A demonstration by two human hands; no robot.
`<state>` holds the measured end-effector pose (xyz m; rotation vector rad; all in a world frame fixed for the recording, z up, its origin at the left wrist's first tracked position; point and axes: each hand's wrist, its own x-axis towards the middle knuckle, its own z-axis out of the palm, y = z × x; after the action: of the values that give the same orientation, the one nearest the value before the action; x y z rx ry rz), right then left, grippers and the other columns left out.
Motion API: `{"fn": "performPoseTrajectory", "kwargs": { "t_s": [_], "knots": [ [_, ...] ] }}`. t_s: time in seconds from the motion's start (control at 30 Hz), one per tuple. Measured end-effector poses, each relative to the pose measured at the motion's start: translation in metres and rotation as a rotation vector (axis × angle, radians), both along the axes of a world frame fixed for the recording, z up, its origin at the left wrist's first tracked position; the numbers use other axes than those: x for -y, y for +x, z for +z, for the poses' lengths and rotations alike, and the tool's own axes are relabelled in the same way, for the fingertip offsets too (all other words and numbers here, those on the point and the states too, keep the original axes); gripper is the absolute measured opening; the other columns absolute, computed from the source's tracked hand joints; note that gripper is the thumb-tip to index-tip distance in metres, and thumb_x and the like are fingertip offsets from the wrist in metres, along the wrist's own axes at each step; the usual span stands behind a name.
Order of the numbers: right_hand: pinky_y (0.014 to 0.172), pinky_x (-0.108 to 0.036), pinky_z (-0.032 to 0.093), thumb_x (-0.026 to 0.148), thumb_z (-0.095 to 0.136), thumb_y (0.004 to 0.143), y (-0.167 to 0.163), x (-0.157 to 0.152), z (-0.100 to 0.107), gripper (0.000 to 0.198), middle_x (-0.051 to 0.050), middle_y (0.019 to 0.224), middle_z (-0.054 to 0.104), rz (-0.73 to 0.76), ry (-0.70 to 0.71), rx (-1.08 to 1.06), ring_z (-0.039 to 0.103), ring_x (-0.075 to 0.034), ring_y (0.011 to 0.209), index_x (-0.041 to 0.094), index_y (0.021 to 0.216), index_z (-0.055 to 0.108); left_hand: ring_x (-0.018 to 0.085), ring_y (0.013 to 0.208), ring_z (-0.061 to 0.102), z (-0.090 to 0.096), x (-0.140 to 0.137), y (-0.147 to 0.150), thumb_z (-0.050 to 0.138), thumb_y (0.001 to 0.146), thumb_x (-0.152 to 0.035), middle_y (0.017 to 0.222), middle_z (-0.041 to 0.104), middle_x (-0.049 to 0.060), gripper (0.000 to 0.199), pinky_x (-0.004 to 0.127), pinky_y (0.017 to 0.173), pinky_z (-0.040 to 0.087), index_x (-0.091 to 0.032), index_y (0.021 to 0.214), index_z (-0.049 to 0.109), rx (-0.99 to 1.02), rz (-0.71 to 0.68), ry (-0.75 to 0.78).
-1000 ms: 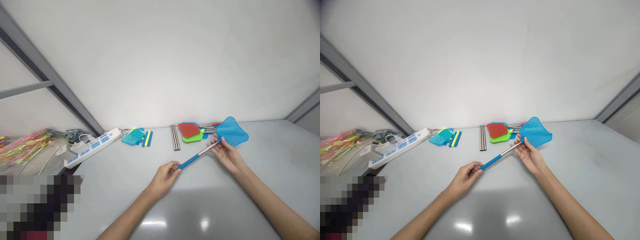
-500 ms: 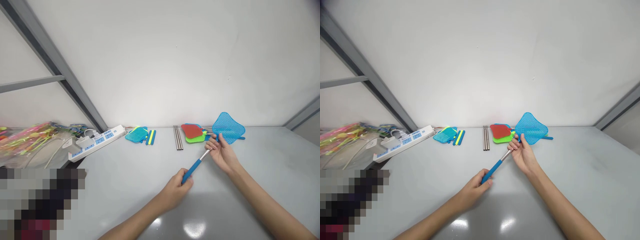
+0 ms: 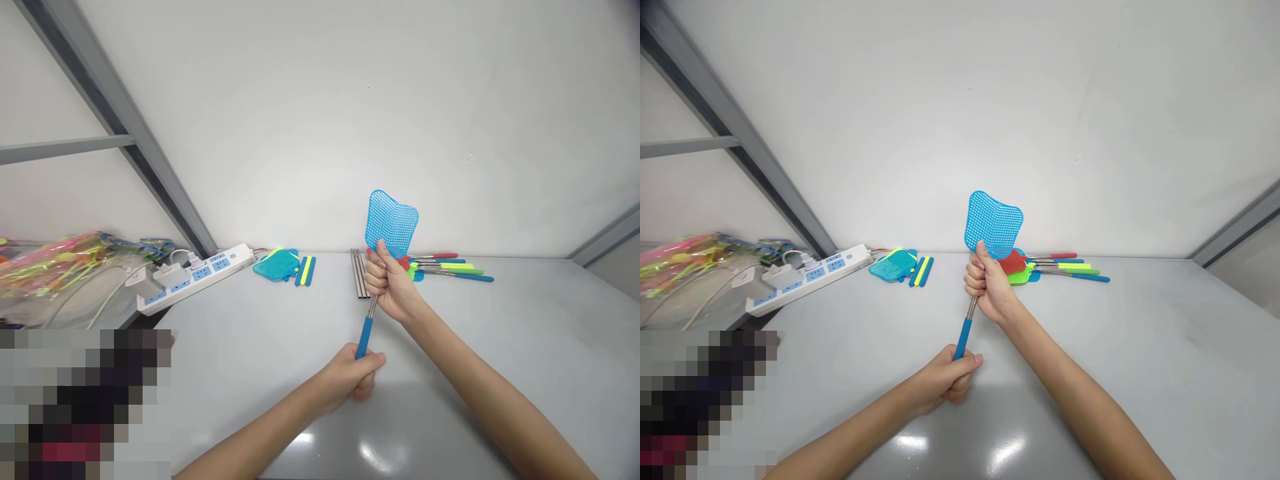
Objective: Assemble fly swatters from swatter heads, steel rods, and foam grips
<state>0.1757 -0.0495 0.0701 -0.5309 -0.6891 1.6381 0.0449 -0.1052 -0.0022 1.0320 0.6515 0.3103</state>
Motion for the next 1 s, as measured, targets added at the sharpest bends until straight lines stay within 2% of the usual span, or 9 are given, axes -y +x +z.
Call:
{"fn": "performPoseTrajectory", "kwargs": {
  "t_s": [0.27, 0.63, 1.0],
  "knots": [
    [0.030, -0.015, 0.007, 0.044, 0.049, 0.076, 0.003, 0.004, -0.006, 0.043, 0.010, 0.042, 0.012, -0.015, -0.023, -0.025, 0.004, -0.004, 0.035, 0.019, 0.052, 0.024, 0.003, 0.031, 0.016, -0.005, -0.002, 0.000, 0.052, 0.072, -0.038, 0.033, 0.023, -0.010, 0.042, 0.024, 0.037, 0.010, -0.020, 0.047, 0.024, 0.053, -0.004, -0.064],
    [0.030, -0.016, 0.007, 0.049, 0.047, 0.075, 0.000, 0.004, -0.021, 0.045, 0.010, 0.041, 0.012, -0.016, -0.082, -0.042, 0.004, -0.004, 0.035, 0.019, 0.053, 0.023, 0.003, 0.031, 0.015, 0.001, -0.002, -0.004, 0.052, 0.073, -0.039, 0.033, 0.021, -0.010, 0.045, 0.024, 0.038, 0.009, -0.019, 0.048, 0.020, 0.037, -0.011, -0.149],
    [0.030, -0.016, 0.009, 0.049, 0.048, 0.074, 0.004, 0.002, -0.025, 0.046, 0.010, 0.042, 0.012, -0.023, -0.079, -0.073, 0.005, -0.004, 0.035, 0.018, 0.052, 0.022, 0.002, 0.031, 0.014, 0.001, -0.007, -0.006, 0.051, 0.073, -0.038, 0.033, 0.019, -0.010, 0.047, 0.024, 0.038, 0.009, -0.018, 0.046, 0.018, 0.006, -0.012, -0.142]
  ]
}}
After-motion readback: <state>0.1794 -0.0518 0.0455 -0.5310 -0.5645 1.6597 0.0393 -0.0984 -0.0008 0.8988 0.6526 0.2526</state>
